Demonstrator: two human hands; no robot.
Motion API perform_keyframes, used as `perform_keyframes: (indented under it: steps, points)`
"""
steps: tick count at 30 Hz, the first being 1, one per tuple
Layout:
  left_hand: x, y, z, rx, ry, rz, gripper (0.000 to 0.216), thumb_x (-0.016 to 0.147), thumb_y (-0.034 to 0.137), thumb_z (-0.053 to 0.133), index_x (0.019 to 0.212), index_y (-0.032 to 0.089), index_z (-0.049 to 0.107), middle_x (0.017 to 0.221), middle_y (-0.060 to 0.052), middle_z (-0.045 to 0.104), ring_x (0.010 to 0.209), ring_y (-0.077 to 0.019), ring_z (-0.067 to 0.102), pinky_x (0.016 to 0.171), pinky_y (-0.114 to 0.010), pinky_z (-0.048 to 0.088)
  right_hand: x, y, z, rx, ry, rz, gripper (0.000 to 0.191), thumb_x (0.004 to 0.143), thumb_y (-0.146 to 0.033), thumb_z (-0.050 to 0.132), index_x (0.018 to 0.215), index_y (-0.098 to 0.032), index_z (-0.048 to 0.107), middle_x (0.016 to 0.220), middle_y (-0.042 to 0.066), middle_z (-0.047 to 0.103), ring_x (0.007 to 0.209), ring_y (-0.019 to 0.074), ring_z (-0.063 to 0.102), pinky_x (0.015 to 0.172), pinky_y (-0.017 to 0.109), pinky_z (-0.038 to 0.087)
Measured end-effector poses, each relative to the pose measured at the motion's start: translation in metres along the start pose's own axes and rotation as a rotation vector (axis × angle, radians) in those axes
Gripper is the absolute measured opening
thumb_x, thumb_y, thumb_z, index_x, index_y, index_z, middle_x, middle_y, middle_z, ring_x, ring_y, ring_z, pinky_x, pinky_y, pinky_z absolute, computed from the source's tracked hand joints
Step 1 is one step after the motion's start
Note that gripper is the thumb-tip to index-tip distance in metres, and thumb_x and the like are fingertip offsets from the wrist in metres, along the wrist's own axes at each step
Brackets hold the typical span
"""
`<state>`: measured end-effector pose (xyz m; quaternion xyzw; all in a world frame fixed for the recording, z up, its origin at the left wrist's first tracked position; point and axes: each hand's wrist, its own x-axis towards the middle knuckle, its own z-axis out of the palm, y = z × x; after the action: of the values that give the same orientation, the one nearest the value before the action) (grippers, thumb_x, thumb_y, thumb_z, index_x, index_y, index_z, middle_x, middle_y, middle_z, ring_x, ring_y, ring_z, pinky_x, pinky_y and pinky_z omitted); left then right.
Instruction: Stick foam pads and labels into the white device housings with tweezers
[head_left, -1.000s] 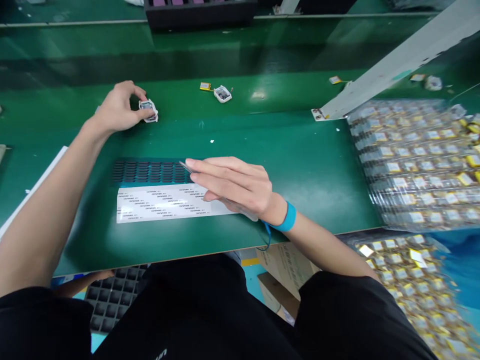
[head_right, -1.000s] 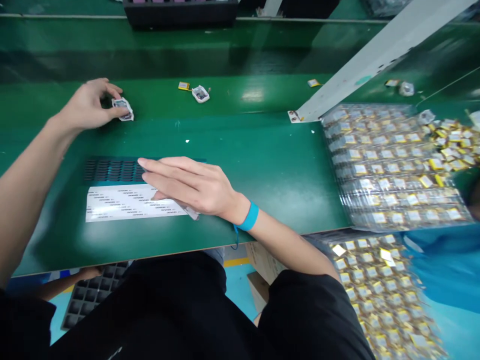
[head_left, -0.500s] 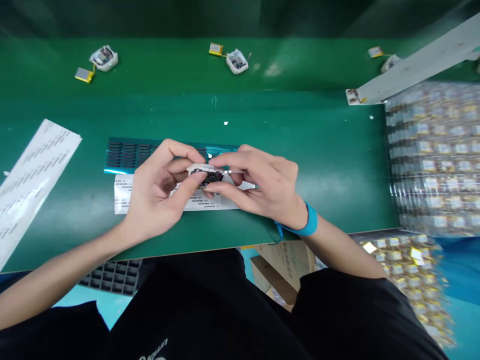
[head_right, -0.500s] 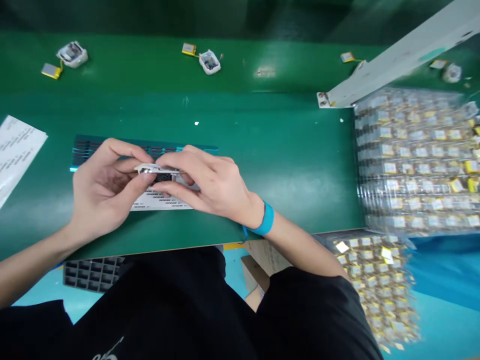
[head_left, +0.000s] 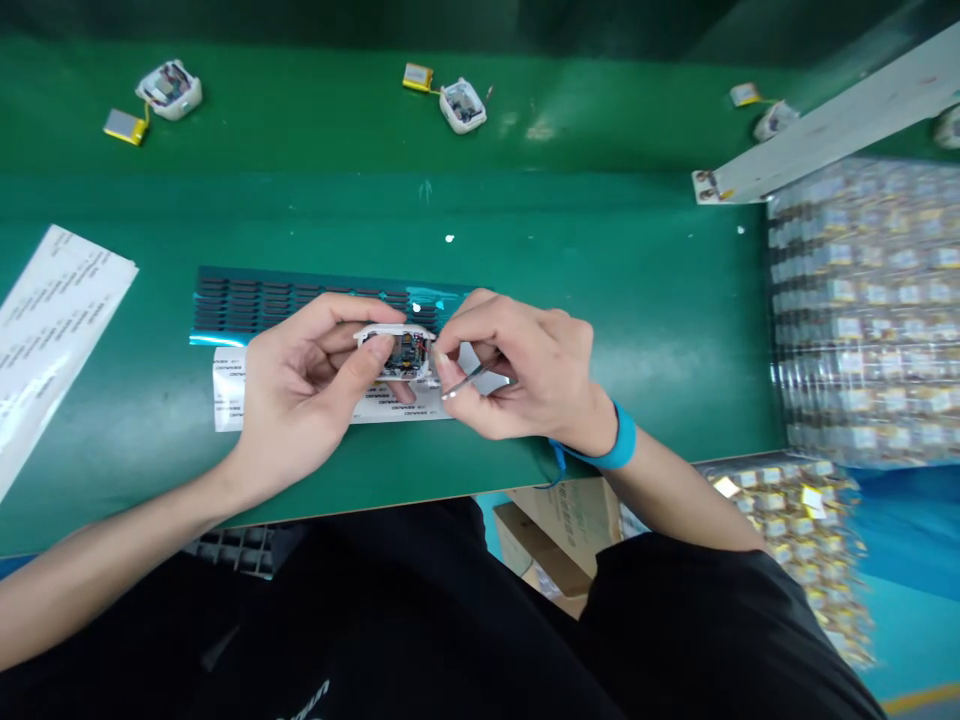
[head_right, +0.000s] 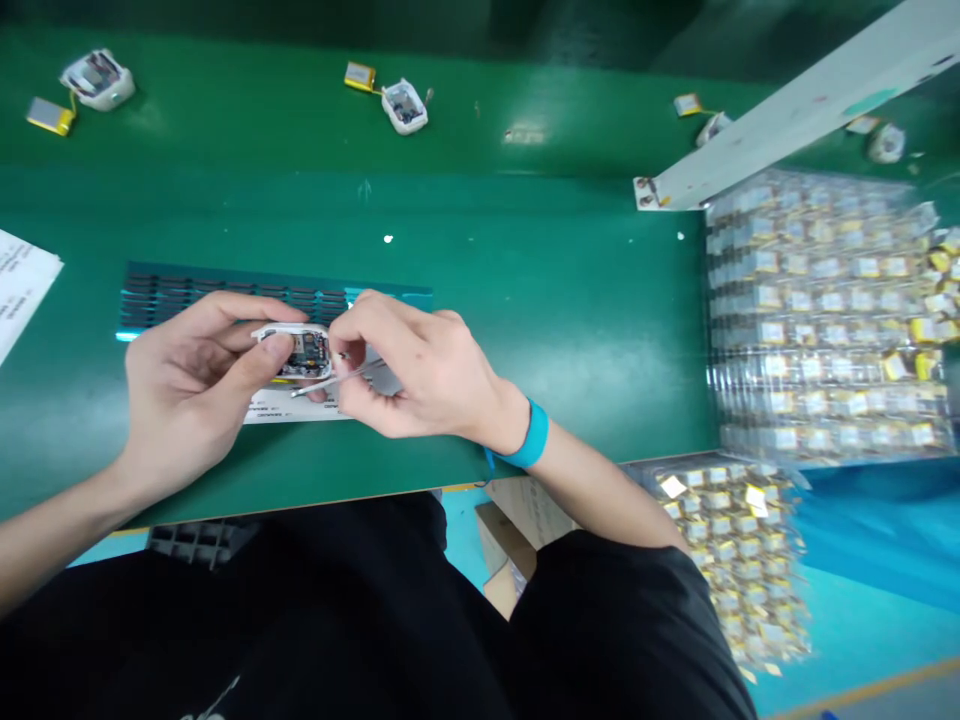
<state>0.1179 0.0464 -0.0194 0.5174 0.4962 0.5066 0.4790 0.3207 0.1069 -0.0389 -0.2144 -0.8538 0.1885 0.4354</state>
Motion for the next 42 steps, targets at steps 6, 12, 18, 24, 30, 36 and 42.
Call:
perform_keyframes:
  steps: [6,12,18,24,30,36,42]
  points:
    - [-0.001,-0.003,0.0,0.054,0.085,0.017,0.012,0.097,0.031,0.082,0.107,0.025,0.083,0.098,-0.003,0.084,0.075,-0.0179,0.08,0.071,-0.028,0.072,-0.002,-0.003,0.002,-0.373,0.001,-0.09,0.014,0.106,-0.026,0.066,0.117,-0.019,0.068,0.089,-0.001,0.08,0.069,0.0097,0.072,0.053,0.023,0.048]
    - [-0.008,-0.003,0.008,0.174,0.16,0.058,0.016,0.099,0.028,0.079,0.114,0.022,0.082,0.106,-0.005,0.084,0.089,-0.0201,0.083,0.074,-0.026,0.069,-0.005,-0.008,0.009,-0.394,0.002,-0.034,0.013,0.106,-0.02,0.066,0.118,-0.015,0.069,0.092,-0.001,0.081,0.071,0.0096,0.073,0.057,0.023,0.05]
    - [-0.013,0.001,0.011,0.251,0.14,0.106,0.018,0.101,0.022,0.074,0.118,0.02,0.08,0.095,-0.002,0.084,0.077,-0.0164,0.081,0.067,-0.022,0.065,-0.008,-0.006,0.01,-0.308,-0.017,-0.013,0.013,0.107,-0.018,0.063,0.12,-0.017,0.066,0.101,0.0,0.081,0.079,0.0089,0.075,0.061,0.019,0.053]
    - [-0.013,0.001,0.009,0.241,0.159,0.088,0.016,0.101,0.026,0.076,0.116,0.021,0.081,0.092,-0.002,0.082,0.084,-0.0192,0.083,0.071,-0.024,0.067,-0.007,-0.006,0.009,-0.315,0.011,-0.037,0.007,0.105,-0.017,0.069,0.111,-0.017,0.068,0.093,-0.001,0.082,0.075,0.0092,0.077,0.058,0.02,0.052]
    - [-0.014,0.001,0.011,0.207,0.17,0.088,0.019,0.1,0.027,0.076,0.118,0.021,0.081,0.084,-0.001,0.08,0.082,-0.0197,0.082,0.071,-0.026,0.068,-0.007,-0.008,0.009,-0.402,0.042,-0.089,0.014,0.103,-0.014,0.071,0.116,-0.015,0.071,0.094,0.0,0.083,0.072,0.0099,0.076,0.058,0.023,0.053]
    - [-0.019,-0.004,0.012,0.327,0.194,0.127,0.02,0.1,0.023,0.074,0.118,0.023,0.082,0.095,0.0,0.084,0.076,-0.0163,0.081,0.067,-0.024,0.066,-0.009,-0.01,0.007,-0.461,-0.024,-0.104,0.018,0.1,-0.011,0.07,0.117,-0.017,0.071,0.095,-0.003,0.083,0.067,0.0091,0.074,0.05,0.025,0.05]
    - [-0.013,-0.003,0.008,0.308,0.198,0.125,0.016,0.099,0.021,0.076,0.114,0.024,0.082,0.092,0.001,0.084,0.072,-0.0134,0.08,0.065,-0.022,0.065,-0.006,-0.007,0.003,-0.324,-0.089,-0.024,0.015,0.106,-0.016,0.066,0.117,-0.019,0.075,0.1,-0.002,0.084,0.08,0.0077,0.078,0.062,0.017,0.056]
